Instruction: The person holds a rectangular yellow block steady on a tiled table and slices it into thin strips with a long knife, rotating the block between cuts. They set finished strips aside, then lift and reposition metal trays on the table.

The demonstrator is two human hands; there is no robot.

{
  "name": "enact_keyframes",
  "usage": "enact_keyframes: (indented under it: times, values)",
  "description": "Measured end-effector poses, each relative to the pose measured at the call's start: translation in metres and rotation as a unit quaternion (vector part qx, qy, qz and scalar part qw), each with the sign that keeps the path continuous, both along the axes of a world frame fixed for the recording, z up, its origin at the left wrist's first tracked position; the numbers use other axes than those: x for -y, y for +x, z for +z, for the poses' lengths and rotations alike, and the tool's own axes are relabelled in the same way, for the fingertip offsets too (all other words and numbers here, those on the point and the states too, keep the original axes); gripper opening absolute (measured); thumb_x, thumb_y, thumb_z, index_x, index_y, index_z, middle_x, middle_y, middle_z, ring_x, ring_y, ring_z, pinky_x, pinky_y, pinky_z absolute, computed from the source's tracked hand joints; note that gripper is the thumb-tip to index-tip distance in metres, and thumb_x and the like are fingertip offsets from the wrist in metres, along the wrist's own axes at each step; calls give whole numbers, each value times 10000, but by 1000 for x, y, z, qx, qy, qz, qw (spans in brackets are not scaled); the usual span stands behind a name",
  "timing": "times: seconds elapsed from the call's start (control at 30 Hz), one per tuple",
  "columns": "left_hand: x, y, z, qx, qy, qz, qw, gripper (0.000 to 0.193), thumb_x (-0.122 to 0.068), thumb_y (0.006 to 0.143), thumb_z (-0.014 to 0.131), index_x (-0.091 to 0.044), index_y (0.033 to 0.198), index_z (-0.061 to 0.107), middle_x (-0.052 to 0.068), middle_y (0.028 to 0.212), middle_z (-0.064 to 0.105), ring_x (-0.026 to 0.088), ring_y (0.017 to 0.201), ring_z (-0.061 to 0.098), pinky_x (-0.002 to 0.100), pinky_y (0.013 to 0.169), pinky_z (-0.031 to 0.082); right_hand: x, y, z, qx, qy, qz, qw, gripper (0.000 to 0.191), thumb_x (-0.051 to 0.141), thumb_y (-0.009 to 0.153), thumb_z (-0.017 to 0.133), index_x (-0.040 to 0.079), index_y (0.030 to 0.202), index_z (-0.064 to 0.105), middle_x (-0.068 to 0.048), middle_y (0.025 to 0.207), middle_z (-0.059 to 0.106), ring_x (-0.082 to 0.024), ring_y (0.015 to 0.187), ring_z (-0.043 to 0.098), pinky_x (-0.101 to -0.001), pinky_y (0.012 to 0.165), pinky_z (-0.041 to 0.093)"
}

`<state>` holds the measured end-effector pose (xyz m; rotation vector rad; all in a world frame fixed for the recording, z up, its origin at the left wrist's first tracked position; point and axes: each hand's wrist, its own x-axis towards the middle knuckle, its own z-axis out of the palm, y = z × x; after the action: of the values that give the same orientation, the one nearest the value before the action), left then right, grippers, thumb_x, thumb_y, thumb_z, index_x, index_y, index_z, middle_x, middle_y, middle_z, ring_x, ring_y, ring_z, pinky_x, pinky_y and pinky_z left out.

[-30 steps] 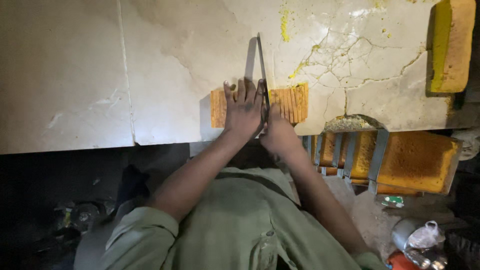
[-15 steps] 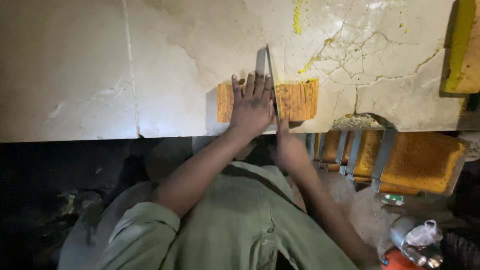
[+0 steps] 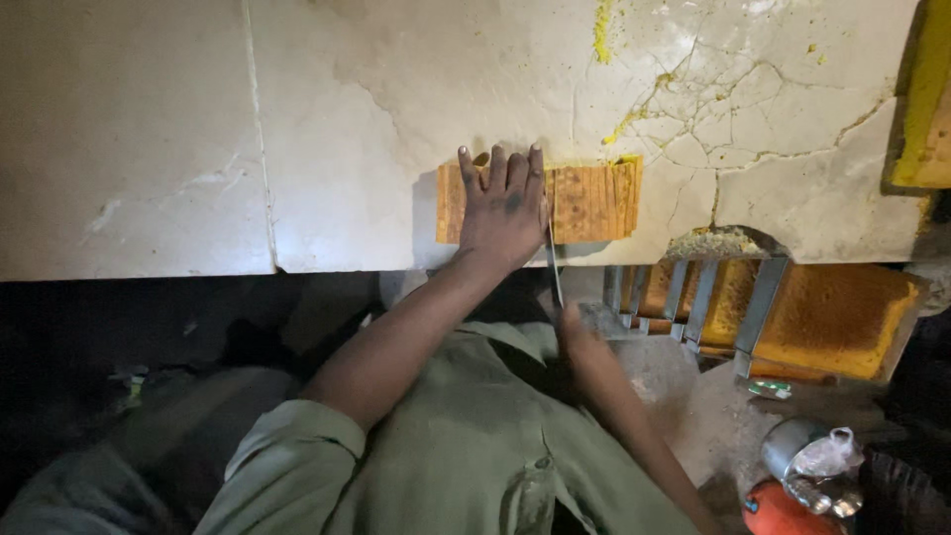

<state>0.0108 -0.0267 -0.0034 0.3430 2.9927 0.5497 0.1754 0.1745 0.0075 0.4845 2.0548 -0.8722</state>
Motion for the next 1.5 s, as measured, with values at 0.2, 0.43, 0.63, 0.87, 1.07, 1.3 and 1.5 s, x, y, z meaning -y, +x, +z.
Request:
enact_keyframes:
  times: [0.2,0.43,0.63,0.87,1.07,1.3,1.5]
  values:
    - [6,5,-4,-95,45,-6,994,603,-322,1059,493,51,1522,394,262,1577,444,417,1539,326,723,1261,114,30,-90,-24,-247,71,230,939,630,224,802,745,-24,1241,368,-320,858,709,-502,801,684,-560,719,538]
    - [13,3,0,-69,30,-7,997,663,-336,953,539,13,1507,430,258,1461,479,479,1435,330,797,1130,86,58,-95,65,-212,26,230,949,847,132,706,779,-92,1359,288,-352,977,675,-520,876,681,-553,725,565]
    - [11,1,-1,-18,-9,-14,1000,669,-327,955,545,4,1519,406,193,1398,498,442,1440,371,790,1157,98,8,4,27,-101,32,233,967,752,213,851,711,-30,1408,269,-324,963,689,-502,919,681,-554,768,552]
    - [16,5,-7,-83,17,-14,996,644,-309,1026,508,63,1534,372,278,1549,431,427,1531,295,701,1245,112,34,-90,-38,-178,46,215,959,732,171,772,745,-52,1302,293,-286,856,717,-462,759,709,-530,648,573]
    - [25,5,1,-50,3,-15,999,684,-290,950,518,14,1546,378,234,1523,418,459,1480,281,771,1156,100,74,-122,52,-138,54,211,966,629,108,790,689,-45,1302,357,-284,906,703,-447,815,729,-507,664,598]
    - [23,4,-7,-69,18,-4,997,687,-306,942,567,18,1526,405,217,1380,513,444,1424,372,784,1157,125,20,0,48,-157,-20,198,967,567,196,960,609,12,1433,354,-332,1086,670,-480,971,678,-541,851,536]
    - [26,7,-13,-85,20,-15,996,676,-304,988,529,54,1547,399,257,1563,433,414,1517,320,730,1231,114,40,-66,-49,-202,79,243,945,785,235,801,780,-98,1345,322,-321,895,689,-513,849,684,-569,742,551]
